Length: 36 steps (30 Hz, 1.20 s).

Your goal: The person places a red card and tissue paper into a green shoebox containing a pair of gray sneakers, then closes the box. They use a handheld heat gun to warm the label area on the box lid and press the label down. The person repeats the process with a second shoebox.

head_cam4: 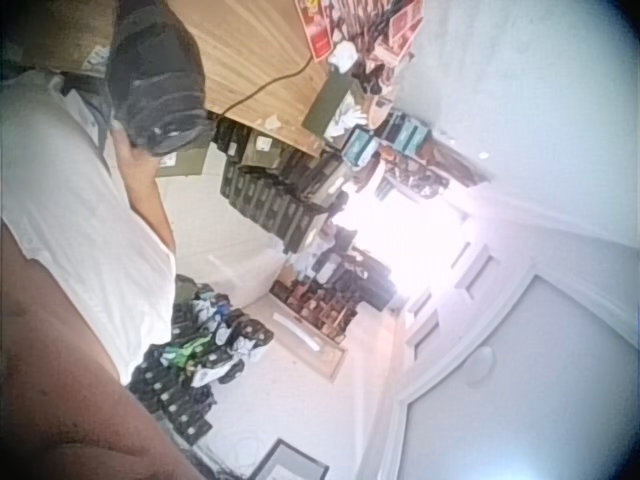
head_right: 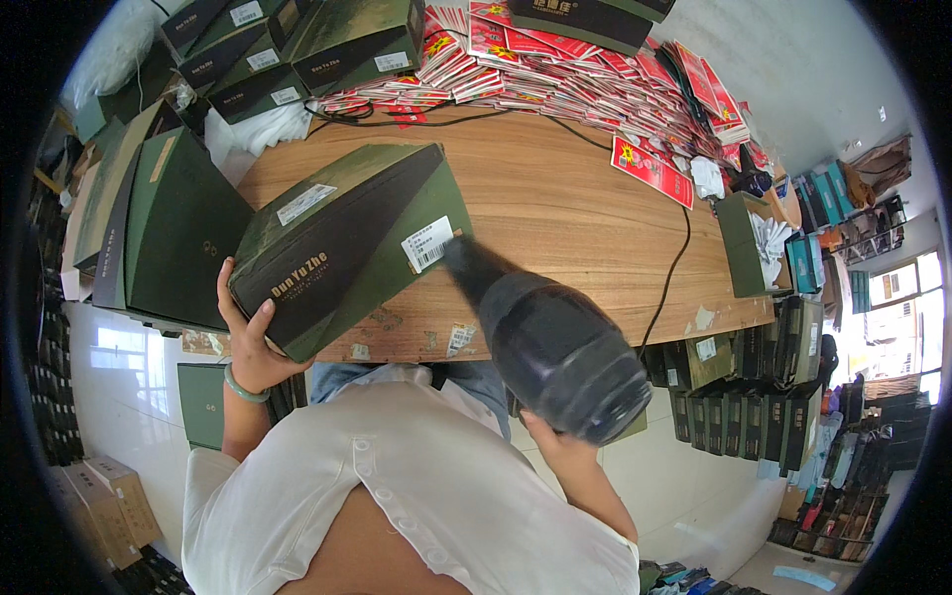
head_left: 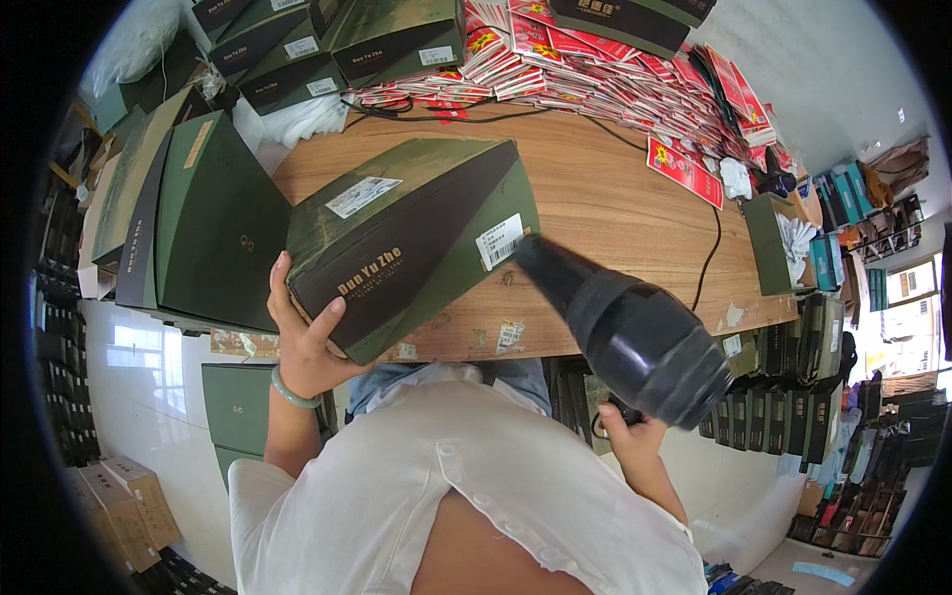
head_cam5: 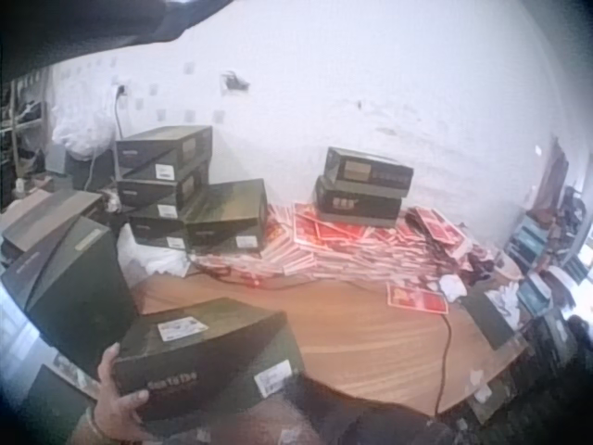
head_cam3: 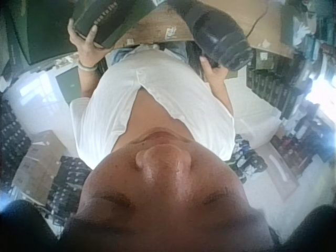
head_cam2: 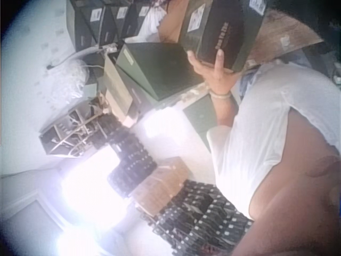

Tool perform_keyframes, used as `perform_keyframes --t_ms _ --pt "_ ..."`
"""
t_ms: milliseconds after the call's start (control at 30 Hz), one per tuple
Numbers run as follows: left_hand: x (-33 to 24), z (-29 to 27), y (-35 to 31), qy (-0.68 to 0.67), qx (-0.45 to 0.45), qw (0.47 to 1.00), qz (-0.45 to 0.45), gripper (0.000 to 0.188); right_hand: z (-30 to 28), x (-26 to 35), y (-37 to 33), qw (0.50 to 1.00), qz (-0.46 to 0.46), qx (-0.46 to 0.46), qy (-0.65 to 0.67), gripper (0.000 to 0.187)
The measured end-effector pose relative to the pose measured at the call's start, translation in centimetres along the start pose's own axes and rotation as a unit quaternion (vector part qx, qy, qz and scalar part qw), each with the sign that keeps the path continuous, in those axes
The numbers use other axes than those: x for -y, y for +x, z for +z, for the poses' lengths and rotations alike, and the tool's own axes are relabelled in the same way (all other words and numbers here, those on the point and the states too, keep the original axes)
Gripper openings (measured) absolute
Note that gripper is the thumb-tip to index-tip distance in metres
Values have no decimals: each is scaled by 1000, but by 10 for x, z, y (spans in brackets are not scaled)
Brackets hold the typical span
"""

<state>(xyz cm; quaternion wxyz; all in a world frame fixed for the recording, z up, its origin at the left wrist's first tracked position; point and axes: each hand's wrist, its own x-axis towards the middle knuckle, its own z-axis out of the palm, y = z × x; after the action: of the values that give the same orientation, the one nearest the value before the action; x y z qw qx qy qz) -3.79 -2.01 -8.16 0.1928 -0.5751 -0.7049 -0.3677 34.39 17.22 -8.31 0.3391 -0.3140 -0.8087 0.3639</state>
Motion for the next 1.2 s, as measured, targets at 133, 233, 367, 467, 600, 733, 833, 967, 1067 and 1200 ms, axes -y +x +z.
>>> perform_keyframes --t_ms 133,233,367,467,600,733,833,967,1067,1200 --pt "0 0 0 -3 3 1000 -1 104 -3 -1 -2 995 64 12 73 44" --pt "0 0 1 -8 -3 1000 -3 104 -2 -6 -5 1000 29 5 1 44" --pt "0 0 0 -5 -2 1000 -1 104 0 0 -1 990 82 -23 110 42" --pt "0 1 -1 -7 -4 1000 -3 105 2 -2 2 994 70 -26 80 41" --pt "0 0 -4 -4 2 1000 -1 105 8 10 15 989 67 -30 127 41" --pt "3 4 -8 -14 -23 1000 -3 99 2 7 18 999 19 -8 40 41" --pt "1 5 -7 -19 -29 999 -3 98 3 7 22 998 23 0 61 41" --pt "-2 -1 -4 -1 -1 1000 -3 106 -1 2 19 999 23 21 34 40" --pt "-2 1 -4 -8 -5 1000 -1 106 3 2 17 994 49 2 95 38" --pt "-2 1 -3 -3 -9 1000 -3 106 3 22 26 981 134 -7 140 36"
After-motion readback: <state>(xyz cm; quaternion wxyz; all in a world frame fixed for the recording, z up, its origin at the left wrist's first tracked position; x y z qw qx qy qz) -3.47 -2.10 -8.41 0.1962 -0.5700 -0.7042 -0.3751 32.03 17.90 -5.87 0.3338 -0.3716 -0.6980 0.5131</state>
